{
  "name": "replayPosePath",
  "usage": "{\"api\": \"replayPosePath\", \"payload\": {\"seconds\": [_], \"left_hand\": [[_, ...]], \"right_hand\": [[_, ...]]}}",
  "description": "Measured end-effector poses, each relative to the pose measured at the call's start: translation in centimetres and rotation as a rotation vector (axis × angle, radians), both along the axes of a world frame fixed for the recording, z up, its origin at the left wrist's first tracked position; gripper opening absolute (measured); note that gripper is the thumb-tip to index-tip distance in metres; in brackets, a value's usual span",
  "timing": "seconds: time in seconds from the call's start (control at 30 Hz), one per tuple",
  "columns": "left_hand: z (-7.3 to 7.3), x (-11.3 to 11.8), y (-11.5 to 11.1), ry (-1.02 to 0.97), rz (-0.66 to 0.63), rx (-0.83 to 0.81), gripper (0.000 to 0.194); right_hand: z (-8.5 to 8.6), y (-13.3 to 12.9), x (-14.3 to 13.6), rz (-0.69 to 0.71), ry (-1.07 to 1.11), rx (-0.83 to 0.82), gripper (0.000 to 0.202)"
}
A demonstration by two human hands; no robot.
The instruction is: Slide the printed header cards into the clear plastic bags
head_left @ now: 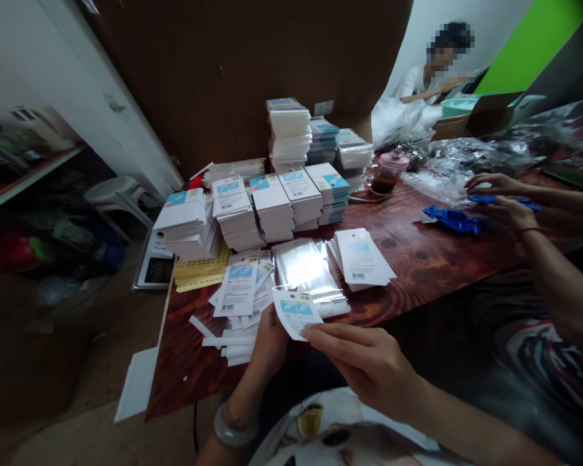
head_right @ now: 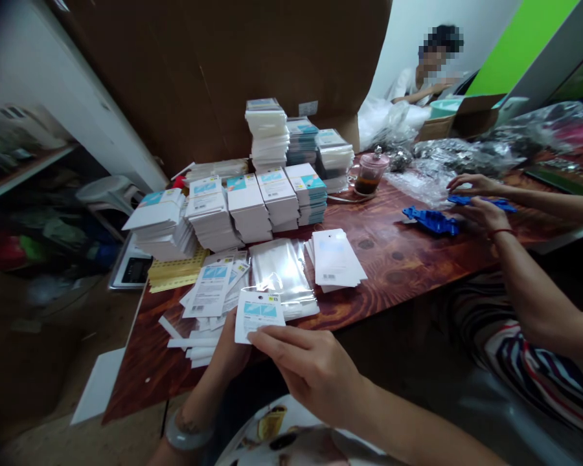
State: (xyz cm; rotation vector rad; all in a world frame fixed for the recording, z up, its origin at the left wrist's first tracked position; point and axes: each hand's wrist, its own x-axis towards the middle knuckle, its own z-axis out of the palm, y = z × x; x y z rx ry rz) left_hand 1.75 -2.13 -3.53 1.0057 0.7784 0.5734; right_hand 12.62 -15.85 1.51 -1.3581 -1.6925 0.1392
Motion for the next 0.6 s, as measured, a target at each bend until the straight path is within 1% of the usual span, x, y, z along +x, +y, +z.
{"api": "replayPosePath", "payload": {"seconds": [0.07,0.13,0.2,0.27,0.33,0.37,0.47,0.53,0.6], "left_hand": [[-0.4,-0.2,0.0,-0.004,-0.002,0.044,0.029],[-0.9,-0.3,0.1,-0.014,-0.008,0.069,0.025],[-1.4,-0.2,0.1,-0.044,-0.046,0.045,0.029],[-1.6,-0.1,0.1,-0.078,-0.081,-0.027,0.032],[-1.6,0.0,0.0,-0.074,-0.102,-0.076,0.032],[-1.5,0.0,-0.1,-0.054,-0.117,-0.082,0.03],[-1.0,0.0,-0.2,0.009,-0.158,-0.061,0.028],[-0.8,0.0,-0.3,0.008,-0.135,-0.067,0.028],[-0.7,0.0,-0.4,-0.023,-0.121,-0.088,0.03]], "right_hand": [[-0.6,0.4,0.0,-0.009,-0.076,0.0,0.045],[-1.8,1.0,0.2,0.003,-0.102,-0.016,0.042],[-3.3,2.1,0.7,-0.02,-0.049,-0.031,0.037],[-4.7,3.6,1.5,-0.09,0.043,-0.059,0.028],[-5.5,5.4,2.5,-0.171,0.165,-0.12,0.018],[-5.6,6.2,2.9,-0.201,0.231,-0.158,0.017],[-5.3,8.2,3.7,-0.245,0.367,-0.23,0.03],[-4.8,8.9,3.6,-0.258,0.378,-0.196,0.029],[-4.3,9.4,2.9,-0.269,0.365,-0.133,0.02]]}}
